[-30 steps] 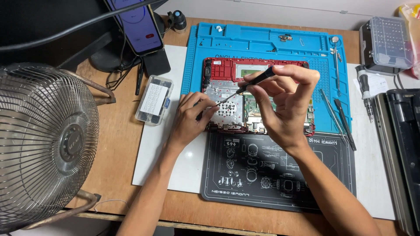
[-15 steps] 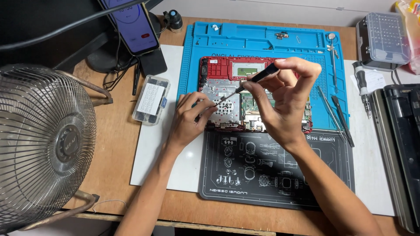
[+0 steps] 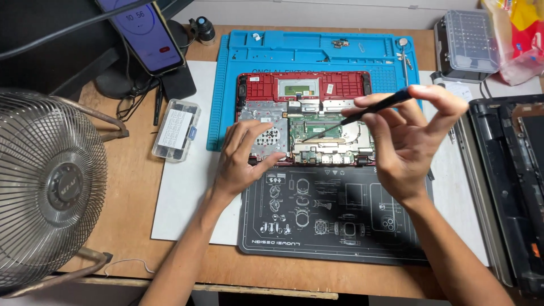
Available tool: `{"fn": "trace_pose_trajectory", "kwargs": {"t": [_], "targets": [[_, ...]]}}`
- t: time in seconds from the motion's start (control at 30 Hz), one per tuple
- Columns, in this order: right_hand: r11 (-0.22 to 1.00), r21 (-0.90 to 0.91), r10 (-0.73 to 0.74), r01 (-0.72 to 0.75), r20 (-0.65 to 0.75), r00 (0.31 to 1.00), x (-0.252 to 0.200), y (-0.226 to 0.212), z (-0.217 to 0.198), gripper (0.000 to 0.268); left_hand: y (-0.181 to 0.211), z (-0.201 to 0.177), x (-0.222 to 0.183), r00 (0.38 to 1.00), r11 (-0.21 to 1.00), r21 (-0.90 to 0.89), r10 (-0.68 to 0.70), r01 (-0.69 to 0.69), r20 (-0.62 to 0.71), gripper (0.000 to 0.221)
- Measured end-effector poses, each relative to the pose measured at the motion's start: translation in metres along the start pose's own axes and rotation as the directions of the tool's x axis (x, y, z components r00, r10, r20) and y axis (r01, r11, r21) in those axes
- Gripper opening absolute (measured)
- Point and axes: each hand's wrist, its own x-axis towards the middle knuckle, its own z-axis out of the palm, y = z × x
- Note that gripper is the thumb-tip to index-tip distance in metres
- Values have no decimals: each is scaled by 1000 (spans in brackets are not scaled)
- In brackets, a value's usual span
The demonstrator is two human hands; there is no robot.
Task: Repairing a laptop by carefully inserting ribbon cables into motherboard connectors using tweezers and securing components with a screwdriver.
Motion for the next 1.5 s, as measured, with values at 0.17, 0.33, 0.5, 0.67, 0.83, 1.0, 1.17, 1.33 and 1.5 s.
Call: {"fn": "trace_pose_trajectory", "kwargs": {"t": [0.17, 0.33, 0.5, 0.67, 0.83, 1.0, 1.17, 1.33, 1.5], "targets": [[982, -190, -35, 24, -55, 998, -8, -12, -34, 49, 14, 25, 2, 989, 982, 132, 122, -132, 86, 54], [930, -364, -86, 43, -104, 991, -23, -16, -57, 44, 47, 51, 19, 952, 952, 137, 247, -273, 181, 52], [898, -441, -110, 7, -209, 972, -39, -9, -76, 38, 73, 84, 33, 907, 926, 129, 306, -354, 289, 43], [902, -431, -129, 27, -209, 969, -47, 4, -80, 37, 76, 94, 36, 861, 919, 125, 294, -374, 414, 40], [923, -380, -130, 58, -167, 977, -49, 10, -76, 37, 68, 98, 31, 849, 914, 139, 285, -381, 446, 38], [937, -343, -134, 68, -173, 976, -49, 17, -76, 37, 64, 101, 20, 863, 923, 151, 260, -354, 433, 41], [942, -330, -122, 60, -172, 978, -49, 21, -75, 37, 66, 101, 13, 876, 908, 191, 277, -373, 394, 44], [940, -334, -121, 61, -159, 980, -49, 23, -76, 39, 66, 102, 12, 882, 911, 192, 272, -365, 386, 43], [932, -358, -121, 56, -160, 980, -46, 22, -73, 36, 66, 103, 11, 886, 910, 203, 268, -362, 379, 43]]}}
